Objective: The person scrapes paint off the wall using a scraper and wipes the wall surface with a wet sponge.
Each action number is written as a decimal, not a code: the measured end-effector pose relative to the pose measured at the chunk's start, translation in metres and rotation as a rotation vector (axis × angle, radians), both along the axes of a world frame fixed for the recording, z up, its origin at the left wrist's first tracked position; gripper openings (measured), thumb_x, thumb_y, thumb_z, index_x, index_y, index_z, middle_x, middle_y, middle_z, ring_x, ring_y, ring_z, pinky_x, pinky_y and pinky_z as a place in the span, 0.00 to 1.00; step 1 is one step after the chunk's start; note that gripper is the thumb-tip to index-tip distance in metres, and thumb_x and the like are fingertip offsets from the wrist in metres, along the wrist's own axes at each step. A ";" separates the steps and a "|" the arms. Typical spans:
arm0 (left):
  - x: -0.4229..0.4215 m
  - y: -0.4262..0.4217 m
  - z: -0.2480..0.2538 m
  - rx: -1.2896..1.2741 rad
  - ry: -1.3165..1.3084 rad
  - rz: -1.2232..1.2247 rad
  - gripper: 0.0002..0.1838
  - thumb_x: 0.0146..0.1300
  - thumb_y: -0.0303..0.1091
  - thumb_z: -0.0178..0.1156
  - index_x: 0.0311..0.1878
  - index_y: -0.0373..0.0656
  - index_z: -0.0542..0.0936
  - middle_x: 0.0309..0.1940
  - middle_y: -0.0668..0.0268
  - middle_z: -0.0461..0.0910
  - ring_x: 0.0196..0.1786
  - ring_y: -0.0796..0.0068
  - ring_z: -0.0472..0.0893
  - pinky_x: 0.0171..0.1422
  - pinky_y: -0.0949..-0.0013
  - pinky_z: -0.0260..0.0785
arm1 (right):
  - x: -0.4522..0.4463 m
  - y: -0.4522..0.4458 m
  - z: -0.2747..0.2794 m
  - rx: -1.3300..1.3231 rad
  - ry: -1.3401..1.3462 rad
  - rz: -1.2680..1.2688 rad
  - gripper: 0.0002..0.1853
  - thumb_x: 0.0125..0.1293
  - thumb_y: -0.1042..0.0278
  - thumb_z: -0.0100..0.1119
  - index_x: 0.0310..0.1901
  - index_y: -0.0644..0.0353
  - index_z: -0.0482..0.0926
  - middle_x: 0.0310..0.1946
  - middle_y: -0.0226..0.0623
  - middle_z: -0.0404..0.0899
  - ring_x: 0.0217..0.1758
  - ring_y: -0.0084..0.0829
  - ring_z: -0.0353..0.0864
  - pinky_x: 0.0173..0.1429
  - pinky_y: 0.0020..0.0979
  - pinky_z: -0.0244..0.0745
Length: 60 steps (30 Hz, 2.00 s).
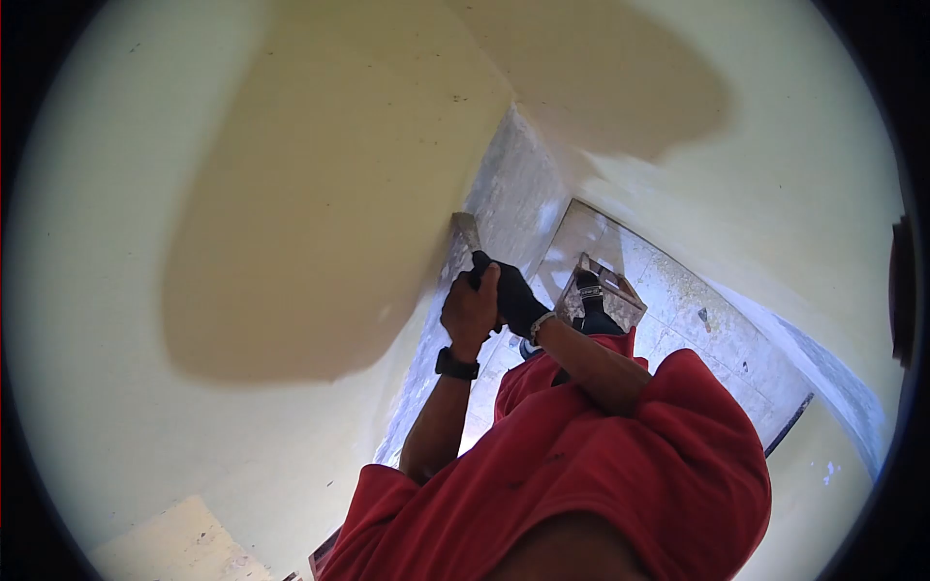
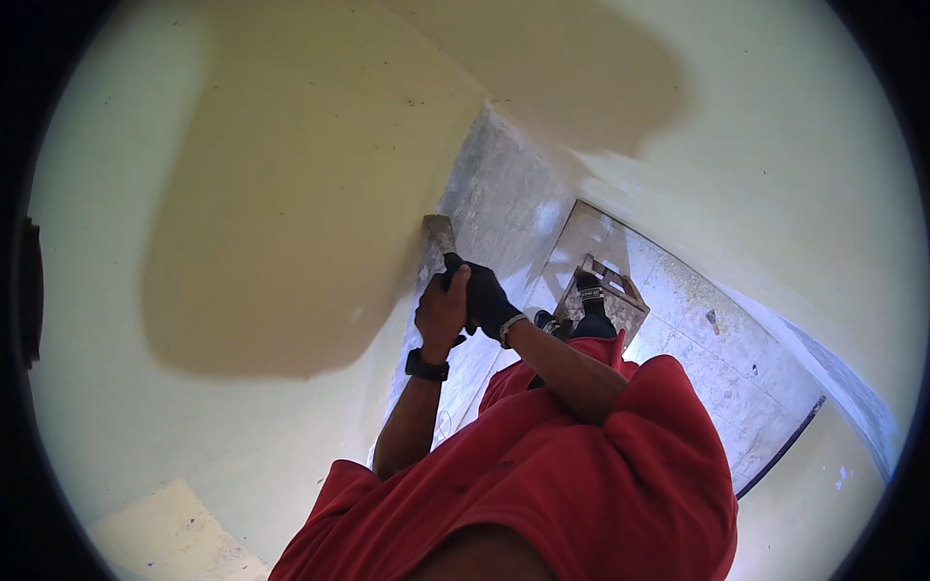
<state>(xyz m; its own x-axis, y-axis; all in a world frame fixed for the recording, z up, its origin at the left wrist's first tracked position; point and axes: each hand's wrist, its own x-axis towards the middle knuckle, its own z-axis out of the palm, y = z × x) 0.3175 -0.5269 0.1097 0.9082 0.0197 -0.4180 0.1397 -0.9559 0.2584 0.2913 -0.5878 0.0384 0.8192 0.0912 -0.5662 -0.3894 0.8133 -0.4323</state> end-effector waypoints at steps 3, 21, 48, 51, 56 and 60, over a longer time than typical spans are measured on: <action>0.003 -0.004 -0.016 -0.001 -0.019 -0.038 0.32 0.60 0.64 0.51 0.37 0.38 0.79 0.35 0.48 0.81 0.41 0.46 0.81 0.46 0.50 0.71 | -0.001 -0.006 -0.012 -0.133 -0.011 0.001 0.22 0.70 0.43 0.48 0.28 0.54 0.74 0.14 0.27 0.70 0.08 0.22 0.65 0.10 0.26 0.57; -0.048 0.140 -0.028 -0.152 0.331 -0.021 0.36 0.56 0.69 0.52 0.42 0.38 0.79 0.35 0.51 0.81 0.43 0.52 0.82 0.49 0.56 0.71 | -0.073 0.119 -0.020 -0.064 0.049 0.151 0.16 0.72 0.52 0.45 0.33 0.53 0.72 0.14 0.27 0.69 0.10 0.22 0.67 0.12 0.26 0.58; -0.082 0.231 -0.033 0.251 0.155 -0.178 0.34 0.63 0.66 0.44 0.39 0.41 0.82 0.38 0.49 0.82 0.44 0.45 0.81 0.49 0.49 0.71 | -0.104 0.255 -0.048 -0.503 -0.121 -0.041 0.16 0.74 0.54 0.44 0.34 0.56 0.73 0.21 0.29 0.72 0.21 0.24 0.71 0.25 0.29 0.68; -0.061 0.211 -0.033 0.228 0.056 -0.224 0.34 0.63 0.66 0.43 0.40 0.43 0.82 0.37 0.49 0.82 0.46 0.46 0.80 0.51 0.51 0.70 | -0.079 0.237 -0.049 -0.514 -0.195 -0.230 0.14 0.71 0.57 0.49 0.39 0.60 0.76 0.27 0.32 0.75 0.32 0.28 0.77 0.37 0.30 0.72; -0.070 0.229 -0.034 0.290 0.114 -0.213 0.35 0.63 0.67 0.42 0.41 0.43 0.82 0.36 0.48 0.82 0.46 0.46 0.80 0.51 0.50 0.70 | -0.089 0.263 -0.058 -0.346 -0.126 -0.218 0.16 0.73 0.52 0.48 0.36 0.55 0.74 0.29 0.30 0.74 0.32 0.19 0.71 0.34 0.28 0.69; -0.073 0.228 -0.043 0.230 0.105 -0.173 0.36 0.63 0.68 0.41 0.39 0.41 0.82 0.37 0.48 0.82 0.45 0.44 0.80 0.51 0.50 0.70 | -0.091 0.239 -0.045 -0.357 -0.009 0.067 0.15 0.73 0.53 0.48 0.38 0.57 0.75 0.30 0.31 0.75 0.32 0.21 0.71 0.35 0.28 0.69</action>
